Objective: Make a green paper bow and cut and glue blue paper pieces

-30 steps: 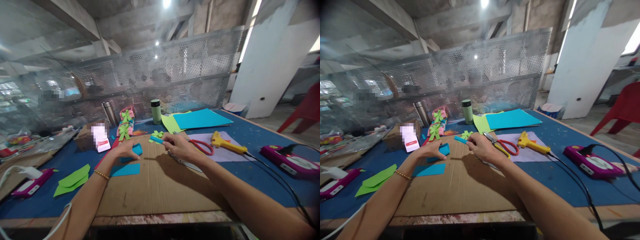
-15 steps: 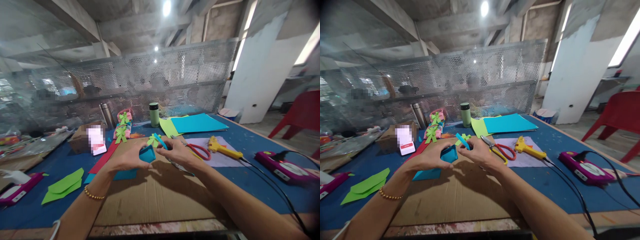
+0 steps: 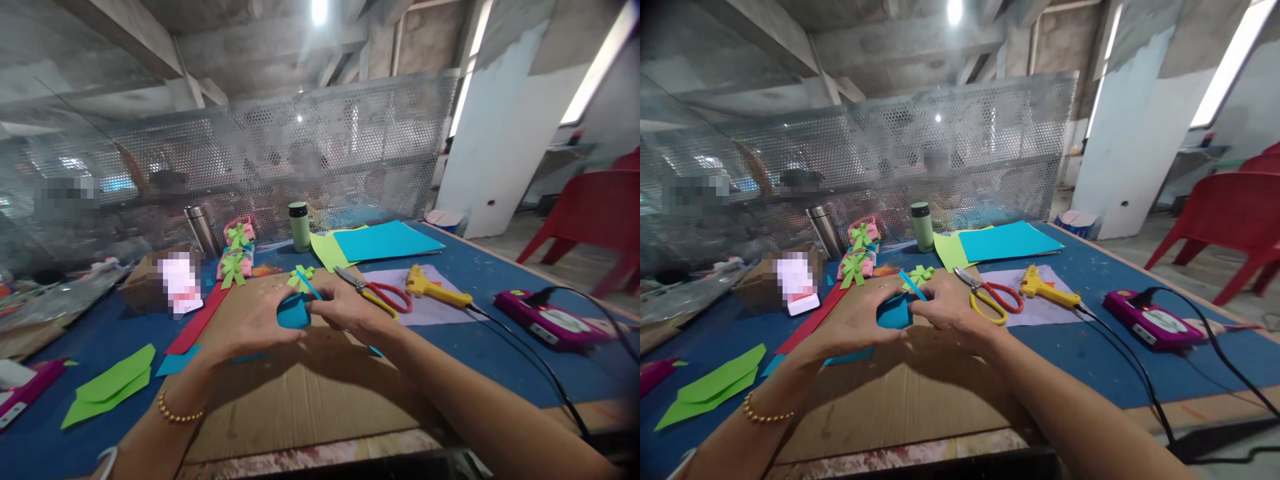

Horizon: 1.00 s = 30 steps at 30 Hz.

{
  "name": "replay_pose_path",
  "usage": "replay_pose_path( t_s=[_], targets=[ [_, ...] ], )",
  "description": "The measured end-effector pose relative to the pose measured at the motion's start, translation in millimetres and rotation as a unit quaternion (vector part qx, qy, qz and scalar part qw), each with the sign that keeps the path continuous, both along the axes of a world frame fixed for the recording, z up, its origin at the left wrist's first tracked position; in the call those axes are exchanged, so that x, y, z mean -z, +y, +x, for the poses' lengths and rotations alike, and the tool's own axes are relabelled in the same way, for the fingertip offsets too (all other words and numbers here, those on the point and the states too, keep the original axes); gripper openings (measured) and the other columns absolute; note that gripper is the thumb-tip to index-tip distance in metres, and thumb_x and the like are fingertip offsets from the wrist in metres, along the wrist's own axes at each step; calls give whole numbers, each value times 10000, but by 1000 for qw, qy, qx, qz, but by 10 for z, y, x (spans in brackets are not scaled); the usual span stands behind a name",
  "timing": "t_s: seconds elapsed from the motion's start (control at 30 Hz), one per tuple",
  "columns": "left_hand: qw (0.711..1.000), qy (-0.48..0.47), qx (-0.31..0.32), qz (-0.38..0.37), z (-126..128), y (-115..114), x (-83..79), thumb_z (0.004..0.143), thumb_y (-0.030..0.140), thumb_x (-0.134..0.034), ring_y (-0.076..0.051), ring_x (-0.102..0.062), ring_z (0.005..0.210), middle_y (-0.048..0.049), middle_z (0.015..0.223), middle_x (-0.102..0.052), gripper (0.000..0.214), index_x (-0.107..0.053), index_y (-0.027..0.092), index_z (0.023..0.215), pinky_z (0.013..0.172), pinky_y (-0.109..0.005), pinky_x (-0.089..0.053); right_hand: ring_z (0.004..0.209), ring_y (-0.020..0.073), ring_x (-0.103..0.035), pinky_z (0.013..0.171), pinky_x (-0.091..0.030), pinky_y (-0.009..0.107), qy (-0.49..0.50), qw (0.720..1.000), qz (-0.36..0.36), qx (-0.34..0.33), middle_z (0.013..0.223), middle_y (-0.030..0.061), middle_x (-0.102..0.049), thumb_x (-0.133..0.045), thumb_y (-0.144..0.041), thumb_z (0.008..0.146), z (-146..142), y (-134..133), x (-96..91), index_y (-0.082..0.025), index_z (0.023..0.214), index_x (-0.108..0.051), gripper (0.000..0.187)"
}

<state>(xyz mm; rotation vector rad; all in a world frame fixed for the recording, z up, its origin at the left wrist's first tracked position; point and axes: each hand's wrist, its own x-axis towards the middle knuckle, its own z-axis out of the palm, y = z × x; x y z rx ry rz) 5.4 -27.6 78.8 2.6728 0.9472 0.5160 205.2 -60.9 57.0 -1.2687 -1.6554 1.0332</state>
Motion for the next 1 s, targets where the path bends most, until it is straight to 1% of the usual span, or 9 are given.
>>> replay_pose_path(
  t_s=[0.13,0.27,0.4,0.5,0.63,0.73,0.83,0.93,1.0],
  targets=[
    [999,28,-25,3,19,-39,14,750,419,-752,-344,-610,1186,-82,1306,-668,564,-619,238,1268,995,-489,-491,484,74,-332,439,-218,234,22,999,-28,0,580,-63,-430,-620,-288,702,-8,11,32,-182,695,-600,109],
    [998,44,-30,-11,15,-46,13,756,462,-747,-348,-626,1139,-77,1270,-684,561,-628,248,1261,941,-472,-505,487,58,-305,455,-211,227,32,998,-46,9,604,-68,-431,-629,-291,712,-15,17,54,-165,728,-628,127],
    [999,43,-17,-24,8,-21,22,762,493,-747,-357,-611,1176,-77,1315,-667,590,-619,251,1285,968,-487,-492,505,64,-320,480,-245,226,15,999,-34,20,611,-61,-464,-618,-271,738,-22,20,70,-164,744,-643,110],
    [999,31,0,-26,15,-9,17,781,473,-741,-349,-596,1221,-70,1346,-656,575,-614,256,1298,1018,-492,-472,549,84,-373,514,-294,225,-7,1000,-5,24,620,-49,-476,-613,-264,765,-27,23,67,-174,721,-635,103],
    [1000,14,-15,-11,8,13,4,758,435,-765,-341,-580,1268,-91,1377,-644,641,-591,243,1345,1069,-499,-453,668,126,-474,596,-354,242,-46,997,62,14,692,-16,-546,-617,-328,836,0,29,21,-178,742,-644,179],
    [1000,5,-15,15,-39,76,31,761,404,-745,-322,-546,1323,-98,1436,-606,661,-569,246,1379,1120,-512,-412,691,141,-484,613,-346,259,-88,991,96,29,709,-6,-554,-607,-409,886,64,11,-57,-174,770,-629,262],
    [999,-1,-10,39,-110,162,86,767,450,-733,-314,-514,1363,-87,1476,-576,710,-534,273,1425,1145,-510,-386,697,141,-474,619,-331,266,-135,984,115,26,736,-4,-533,-532,-475,949,143,-25,-150,-175,799,-588,340],
    [999,0,-28,43,-168,219,128,773,496,-716,-319,-533,1343,-77,1457,-595,691,-545,295,1412,1099,-486,-436,673,130,-447,622,-317,262,-167,977,135,17,723,-19,-487,-432,-377,1006,192,-50,-213,-187,802,-531,296],
    [999,3,-38,38,-186,232,140,779,503,-707,-316,-570,1299,-72,1402,-638,662,-561,299,1391,1053,-464,-472,658,123,-433,628,-306,257,-183,970,157,8,695,-28,-476,-441,-274,994,196,-56,-229,-190,770,-512,249]
  ],
)
